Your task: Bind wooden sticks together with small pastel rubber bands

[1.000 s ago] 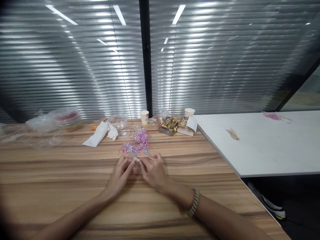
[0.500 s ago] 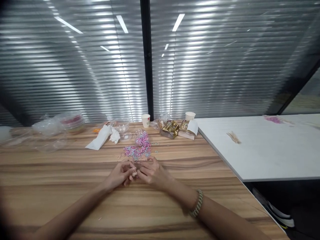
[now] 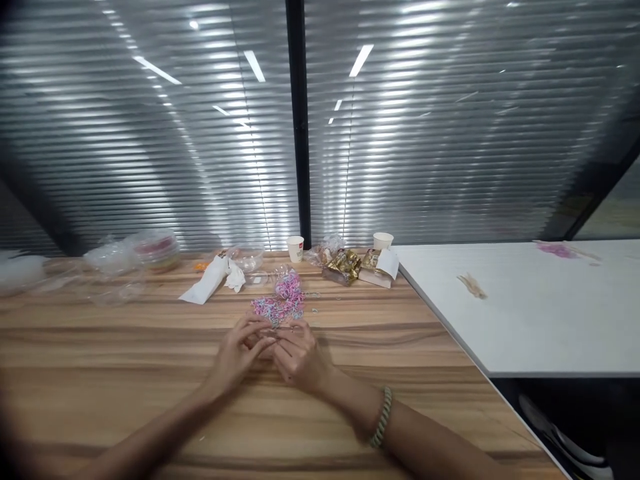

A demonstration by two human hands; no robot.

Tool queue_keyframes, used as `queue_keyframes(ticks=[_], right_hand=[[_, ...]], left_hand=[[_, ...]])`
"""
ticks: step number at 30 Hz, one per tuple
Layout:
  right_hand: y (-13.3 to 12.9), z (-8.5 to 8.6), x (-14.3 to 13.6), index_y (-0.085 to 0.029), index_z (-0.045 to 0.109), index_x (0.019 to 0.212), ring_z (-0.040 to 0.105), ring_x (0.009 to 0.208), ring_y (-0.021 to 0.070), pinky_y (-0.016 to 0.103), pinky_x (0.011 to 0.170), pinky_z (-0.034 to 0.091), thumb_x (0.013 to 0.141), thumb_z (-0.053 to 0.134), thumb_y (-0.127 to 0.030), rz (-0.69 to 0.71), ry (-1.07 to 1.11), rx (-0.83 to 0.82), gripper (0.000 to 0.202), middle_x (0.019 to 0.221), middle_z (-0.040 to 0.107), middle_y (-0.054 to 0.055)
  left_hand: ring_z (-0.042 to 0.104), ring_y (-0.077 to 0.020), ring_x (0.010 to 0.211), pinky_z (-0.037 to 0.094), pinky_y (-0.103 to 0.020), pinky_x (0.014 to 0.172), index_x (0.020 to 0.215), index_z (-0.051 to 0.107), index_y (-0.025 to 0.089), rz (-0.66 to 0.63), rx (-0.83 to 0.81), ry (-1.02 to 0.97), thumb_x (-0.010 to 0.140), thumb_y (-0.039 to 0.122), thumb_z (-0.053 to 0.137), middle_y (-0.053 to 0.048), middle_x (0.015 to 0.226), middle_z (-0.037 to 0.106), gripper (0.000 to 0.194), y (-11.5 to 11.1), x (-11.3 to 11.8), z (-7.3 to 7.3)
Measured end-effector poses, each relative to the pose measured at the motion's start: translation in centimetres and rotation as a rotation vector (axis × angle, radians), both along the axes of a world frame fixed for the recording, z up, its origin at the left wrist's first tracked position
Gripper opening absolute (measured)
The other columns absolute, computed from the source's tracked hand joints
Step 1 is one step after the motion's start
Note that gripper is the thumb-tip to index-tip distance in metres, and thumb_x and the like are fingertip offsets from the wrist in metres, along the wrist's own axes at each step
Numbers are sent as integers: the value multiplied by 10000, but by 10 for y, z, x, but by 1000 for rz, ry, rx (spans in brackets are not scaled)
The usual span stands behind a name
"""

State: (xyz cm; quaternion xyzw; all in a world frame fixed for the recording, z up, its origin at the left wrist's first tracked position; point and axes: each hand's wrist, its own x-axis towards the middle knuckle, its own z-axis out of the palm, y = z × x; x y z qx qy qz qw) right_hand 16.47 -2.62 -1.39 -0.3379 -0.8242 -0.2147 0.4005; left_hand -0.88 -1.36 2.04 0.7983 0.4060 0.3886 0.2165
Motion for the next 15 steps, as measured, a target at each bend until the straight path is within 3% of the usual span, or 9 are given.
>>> queue_keyframes(ticks=[2,4,6,9,10,11,12,15], right_hand=[[-1,1,-4,-153,567,871,346,1071,-28,289,1117,113,771,439,-215,34,-4,21,174,827,495,-5],[-4,3,-6,-182,561,934,344,1090,-18,288,1111,135,771,453,-250,43,-25,28,207,879,496,-6],[-8,5,-7,-230,531,1041,338,1111,-1,277,1092,174,766,472,-319,55,-70,32,295,988,484,-11],[-12,5,-7,-272,481,1129,333,1117,9,272,1076,213,755,483,-368,104,-132,58,386,1111,438,-20],[-12,5,-7,-275,480,1128,333,1113,8,278,1075,219,755,483,-360,127,-146,69,382,1123,432,-24],[-12,4,-7,-277,483,1121,335,1108,7,283,1074,226,757,482,-349,146,-158,75,371,1127,429,-28],[-12,3,-8,-276,487,1112,338,1102,6,285,1068,236,759,479,-337,160,-168,77,359,1127,428,-29],[-17,3,-7,-255,498,1090,346,1093,9,251,1025,282,766,464,-309,178,-212,61,330,1142,417,-27]], left_hand=[[571,-130,614,463,-233,554,976,650,116,-107,-310,-73,796,397,518,-89,812,641,359,-3,2,3],[555,-131,549,456,-236,528,922,664,94,-132,-467,-89,786,415,520,-69,671,639,378,-8,-6,6],[564,-138,572,456,-234,551,808,678,108,20,-318,-47,766,400,549,-64,649,639,322,-10,-28,11],[579,-151,718,458,-254,692,800,666,139,433,267,55,792,356,523,-76,802,650,260,-3,-81,17],[577,-154,730,456,-267,715,821,659,135,527,364,137,804,351,508,-81,819,644,263,2,-100,17],[574,-161,725,457,-278,709,803,655,133,553,387,263,816,351,487,-80,788,635,275,8,-116,15],[577,-176,771,461,-294,728,828,653,144,469,347,427,827,353,465,-81,817,631,282,13,-128,12],[464,-253,1113,393,-407,921,1171,510,128,340,338,600,826,360,466,-143,1174,513,418,10,-138,5]])
